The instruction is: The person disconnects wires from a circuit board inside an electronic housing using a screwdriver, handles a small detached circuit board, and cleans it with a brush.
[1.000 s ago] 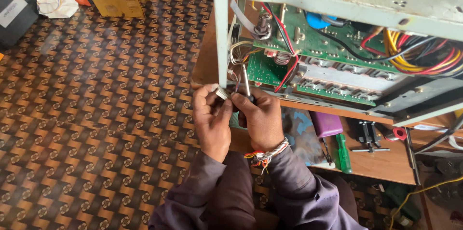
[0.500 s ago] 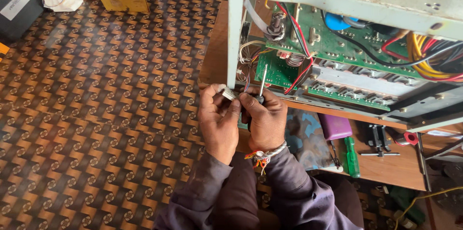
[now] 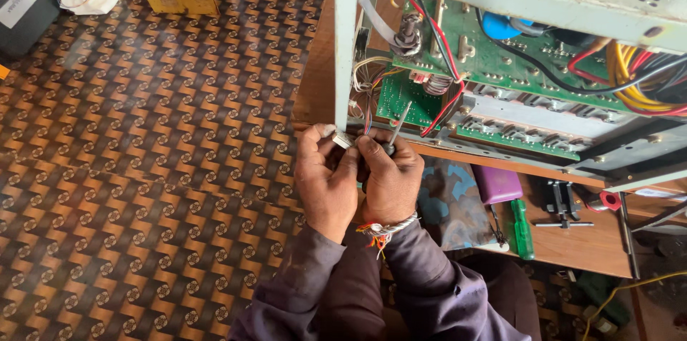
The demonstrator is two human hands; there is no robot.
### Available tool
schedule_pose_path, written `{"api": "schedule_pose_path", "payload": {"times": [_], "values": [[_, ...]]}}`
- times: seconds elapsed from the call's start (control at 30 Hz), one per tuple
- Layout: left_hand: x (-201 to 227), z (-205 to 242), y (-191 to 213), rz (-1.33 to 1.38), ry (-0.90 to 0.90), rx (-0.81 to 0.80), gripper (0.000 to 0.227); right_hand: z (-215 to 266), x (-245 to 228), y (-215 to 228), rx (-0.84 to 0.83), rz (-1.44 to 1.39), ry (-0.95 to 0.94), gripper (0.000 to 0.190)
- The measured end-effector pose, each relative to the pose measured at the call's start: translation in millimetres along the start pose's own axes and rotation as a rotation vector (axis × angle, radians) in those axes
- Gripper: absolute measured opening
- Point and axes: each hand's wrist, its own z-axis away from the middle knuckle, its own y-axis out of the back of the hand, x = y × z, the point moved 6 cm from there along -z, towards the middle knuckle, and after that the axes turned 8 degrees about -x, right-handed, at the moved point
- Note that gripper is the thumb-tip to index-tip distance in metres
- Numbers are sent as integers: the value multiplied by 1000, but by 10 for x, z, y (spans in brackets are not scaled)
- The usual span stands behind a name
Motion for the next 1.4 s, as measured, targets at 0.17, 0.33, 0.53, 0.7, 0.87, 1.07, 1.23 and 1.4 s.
{"api": "schedule_pose_path", "payload": {"times": [0.17,0.33,0.53,0.7,0.87,1.07,1.23,1.4], "values": [[9,7,6,68,-88,-90,41,3,5,0,28,82,5,8],[15,28,-1,-4,-92,-30,41,23,-6,-16,12,57,12,9],[-15,19,6,64,-101,-51,41,32,11,-28,15,42,35,9],[-15,57,6,2,-122,-31,42,17,23,1,53,94,17,10],[-167,-14,46,238,-26,-100,43,-7,-12,11,-27,124,-18,11],[-85,33,40,412,-67,-112,41,34,-130,47,-134,77,-44,18],[-70,71,-12,489,7,-58,43,103,-193,169,-155,144,23,17],[-87,109,-74,576,49,-52,46,87,-242,224,-193,271,70,17]]}}
